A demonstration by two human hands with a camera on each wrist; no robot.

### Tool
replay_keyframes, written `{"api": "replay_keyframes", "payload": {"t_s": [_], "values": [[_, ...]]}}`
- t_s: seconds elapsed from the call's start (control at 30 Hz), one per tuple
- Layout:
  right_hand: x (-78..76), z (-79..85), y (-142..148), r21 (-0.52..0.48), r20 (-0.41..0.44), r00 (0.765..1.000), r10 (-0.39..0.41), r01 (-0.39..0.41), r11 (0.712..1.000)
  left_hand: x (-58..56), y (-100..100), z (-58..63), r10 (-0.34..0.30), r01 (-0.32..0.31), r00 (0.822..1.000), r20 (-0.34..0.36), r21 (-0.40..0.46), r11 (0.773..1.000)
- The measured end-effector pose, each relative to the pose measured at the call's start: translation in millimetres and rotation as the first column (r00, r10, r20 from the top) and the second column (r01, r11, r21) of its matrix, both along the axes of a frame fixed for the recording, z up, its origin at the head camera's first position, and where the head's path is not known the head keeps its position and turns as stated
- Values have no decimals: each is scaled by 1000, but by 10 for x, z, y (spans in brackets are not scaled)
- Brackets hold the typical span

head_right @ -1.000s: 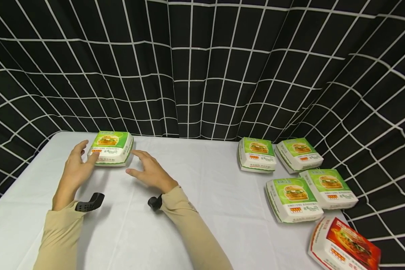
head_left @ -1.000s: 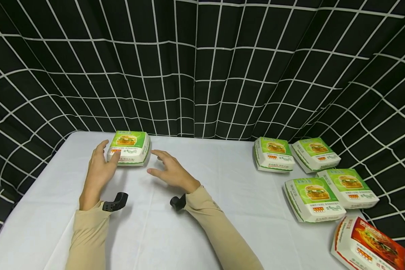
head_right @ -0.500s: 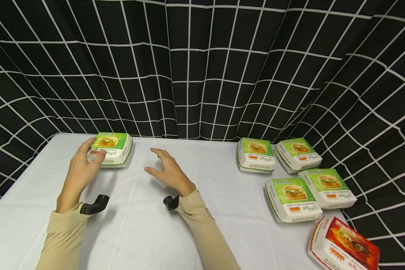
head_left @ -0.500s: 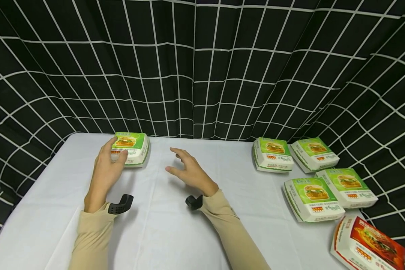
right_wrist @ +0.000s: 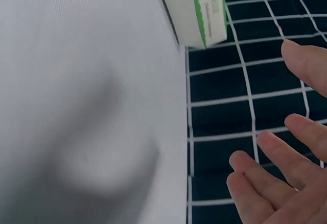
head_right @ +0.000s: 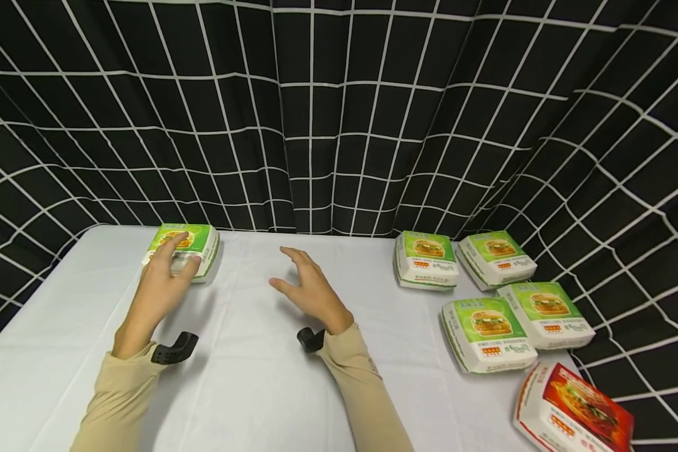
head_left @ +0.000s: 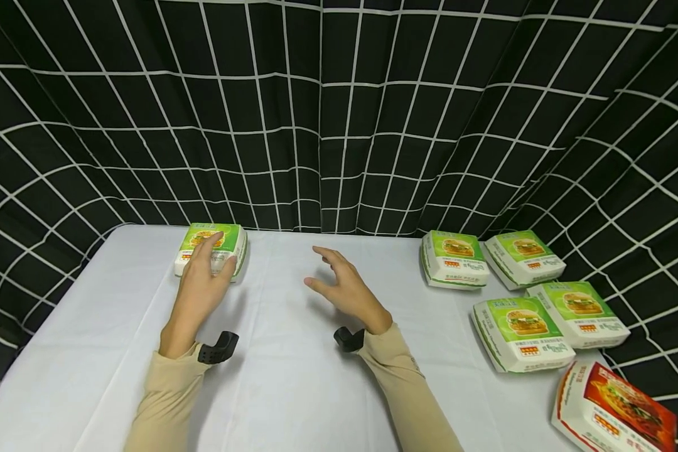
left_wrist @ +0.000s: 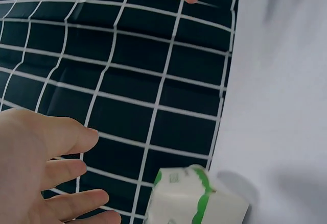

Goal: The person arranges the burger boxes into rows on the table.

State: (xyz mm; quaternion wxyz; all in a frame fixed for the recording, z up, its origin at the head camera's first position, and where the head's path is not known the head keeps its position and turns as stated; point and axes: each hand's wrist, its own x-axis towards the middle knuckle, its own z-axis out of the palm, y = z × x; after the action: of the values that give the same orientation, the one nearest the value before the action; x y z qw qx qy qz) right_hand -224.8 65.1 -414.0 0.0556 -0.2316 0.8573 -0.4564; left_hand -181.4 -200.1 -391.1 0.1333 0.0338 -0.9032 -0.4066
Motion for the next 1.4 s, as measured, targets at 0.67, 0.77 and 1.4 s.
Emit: {"api": "replay_keyframes", "payload": {"t_s": [0.67, 0.77, 1.4], "values": [[23, -38, 596, 72, -71, 995, -63, 68, 995, -19, 533, -173, -153, 154, 988, 11, -64, 986], [34, -56, 688, 80, -77, 994, -76, 82, 993, -18, 612, -203, -176, 177, 984, 20, -78, 981], [104, 37, 1274, 115, -106, 974, -200, 212, 970, 11, 952, -320, -244, 242, 970, -2, -113, 964]]}}
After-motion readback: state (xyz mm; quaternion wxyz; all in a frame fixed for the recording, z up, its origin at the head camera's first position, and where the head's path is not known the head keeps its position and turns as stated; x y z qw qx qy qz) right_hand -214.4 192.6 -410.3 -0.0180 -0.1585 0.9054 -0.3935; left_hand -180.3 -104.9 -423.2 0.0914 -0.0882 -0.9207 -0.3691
